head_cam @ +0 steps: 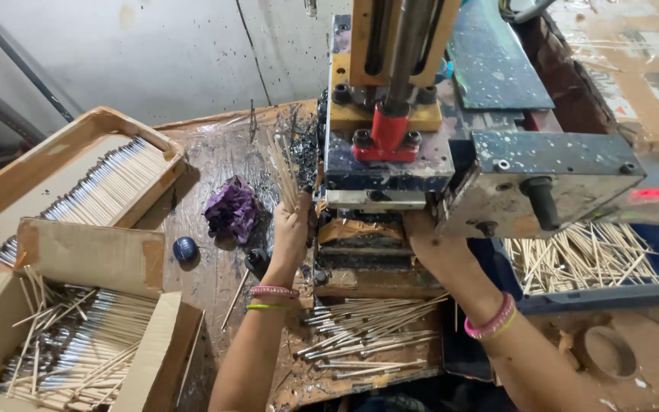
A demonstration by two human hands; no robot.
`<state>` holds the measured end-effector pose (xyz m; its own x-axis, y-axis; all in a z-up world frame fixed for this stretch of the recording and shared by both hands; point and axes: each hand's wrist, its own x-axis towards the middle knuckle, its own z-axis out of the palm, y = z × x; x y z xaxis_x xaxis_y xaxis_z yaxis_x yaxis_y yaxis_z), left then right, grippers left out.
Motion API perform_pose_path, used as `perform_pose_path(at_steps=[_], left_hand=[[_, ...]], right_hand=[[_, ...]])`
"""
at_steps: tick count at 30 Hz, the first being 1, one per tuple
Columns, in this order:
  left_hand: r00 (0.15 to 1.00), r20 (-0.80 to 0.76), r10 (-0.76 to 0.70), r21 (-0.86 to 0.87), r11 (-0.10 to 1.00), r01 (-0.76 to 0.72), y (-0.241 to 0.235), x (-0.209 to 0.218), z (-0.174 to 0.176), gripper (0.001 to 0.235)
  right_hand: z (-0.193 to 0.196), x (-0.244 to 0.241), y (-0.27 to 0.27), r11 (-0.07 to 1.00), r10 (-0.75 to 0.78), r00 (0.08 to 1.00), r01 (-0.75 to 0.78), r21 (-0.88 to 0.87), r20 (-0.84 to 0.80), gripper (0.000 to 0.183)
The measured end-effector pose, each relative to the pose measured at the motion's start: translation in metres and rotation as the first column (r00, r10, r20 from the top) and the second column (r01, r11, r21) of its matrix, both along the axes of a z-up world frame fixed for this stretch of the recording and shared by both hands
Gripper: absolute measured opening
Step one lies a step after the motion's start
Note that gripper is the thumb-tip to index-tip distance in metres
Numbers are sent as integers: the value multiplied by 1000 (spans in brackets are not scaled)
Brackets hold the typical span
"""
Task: Processing incense sticks using a dipping and sorting machine in a factory environment.
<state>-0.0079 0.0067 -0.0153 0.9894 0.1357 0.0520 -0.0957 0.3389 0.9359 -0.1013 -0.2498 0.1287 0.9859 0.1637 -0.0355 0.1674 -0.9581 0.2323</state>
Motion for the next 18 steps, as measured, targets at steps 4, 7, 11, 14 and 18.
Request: perform_pose_path(at_steps=[4, 7, 11, 14, 18], left_hand=[[968, 234, 86, 311, 937, -158, 15, -37, -50, 36], [980, 177, 89, 568, 805, -175, 38, -93, -118, 28], [921, 370, 119, 734, 571, -369, 72, -159, -138, 49], [924, 306, 229, 633, 676, -377, 81, -190, -139, 34], [943, 301, 139, 532, 796, -287, 30, -173, -82, 19]], right_hand=[[-44, 6, -19, 880, 472, 544, -244, -408, 694, 33], [-59, -12, -41, 898, 369, 532, -415, -144, 762, 28], [-88, -50, -117, 709, -249, 806, -226, 668, 537, 22], [-121, -68, -154, 854, -243, 709, -167, 492, 662, 28], [-95, -85, -92, 456, -513, 855, 199, 868, 74, 44]])
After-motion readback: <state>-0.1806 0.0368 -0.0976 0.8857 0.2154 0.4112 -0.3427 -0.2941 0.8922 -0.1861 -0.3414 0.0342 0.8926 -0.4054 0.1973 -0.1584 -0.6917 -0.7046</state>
